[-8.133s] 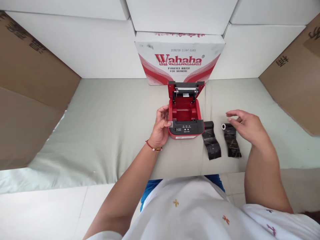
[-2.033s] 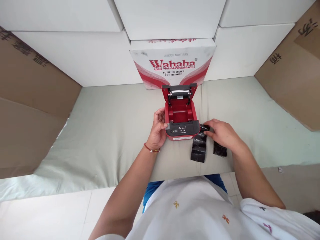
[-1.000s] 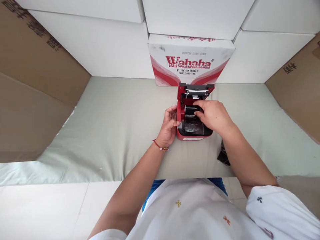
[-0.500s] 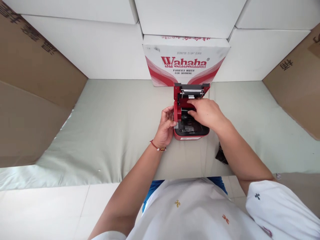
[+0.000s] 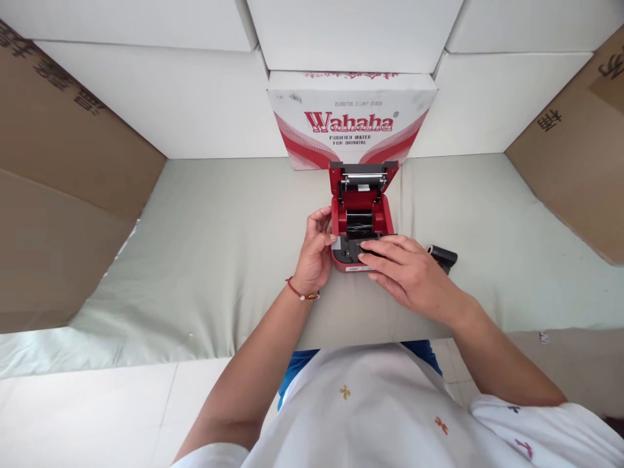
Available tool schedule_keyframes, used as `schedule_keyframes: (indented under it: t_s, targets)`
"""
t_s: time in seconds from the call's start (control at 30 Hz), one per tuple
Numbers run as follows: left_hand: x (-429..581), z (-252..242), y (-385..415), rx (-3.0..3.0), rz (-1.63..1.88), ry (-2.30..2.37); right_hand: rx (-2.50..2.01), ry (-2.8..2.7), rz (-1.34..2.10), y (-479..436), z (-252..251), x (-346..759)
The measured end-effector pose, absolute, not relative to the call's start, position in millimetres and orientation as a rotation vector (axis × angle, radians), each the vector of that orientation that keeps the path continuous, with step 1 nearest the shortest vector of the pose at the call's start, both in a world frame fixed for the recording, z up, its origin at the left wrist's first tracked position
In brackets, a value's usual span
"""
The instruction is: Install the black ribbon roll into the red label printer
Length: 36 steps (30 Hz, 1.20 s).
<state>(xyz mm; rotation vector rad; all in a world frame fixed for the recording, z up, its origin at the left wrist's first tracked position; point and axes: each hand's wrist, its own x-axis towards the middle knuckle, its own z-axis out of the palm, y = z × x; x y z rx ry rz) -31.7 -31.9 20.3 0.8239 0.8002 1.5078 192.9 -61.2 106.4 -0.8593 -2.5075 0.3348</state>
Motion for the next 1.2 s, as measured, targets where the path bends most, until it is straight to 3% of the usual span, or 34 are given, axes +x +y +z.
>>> schedule_keyframes:
  t_s: [0.27, 0.53, 0.73, 0.9, 1.2]
  targets:
    - [-25.0, 26.9, -53.3, 0.947, 1.471, 0.828, -0.898, -2.494, 0.214, -66.5, 99.1, 187.3]
    - [-24.7, 26.7, -52.9, 0.975, 1.453, 0.801, -0.828, -2.470, 0.375, -64.1, 108.4, 195.0]
    - [-28.0, 21.9, -52.6, 1.029, 1.431, 0.802, -1.075, -2.154, 0.158, 2.5, 131.3, 196.4]
    - [-28.6, 22.8, -52.0, 1.041, 1.403, 0.801, -1.061, -2.225, 0.092, 60.4, 128.8, 182.6]
    - [-26.4, 28.1, -54.1, 1.013, 1.432, 0.783, -1.137, -2.276, 0.156, -9.5, 125.5, 185.3]
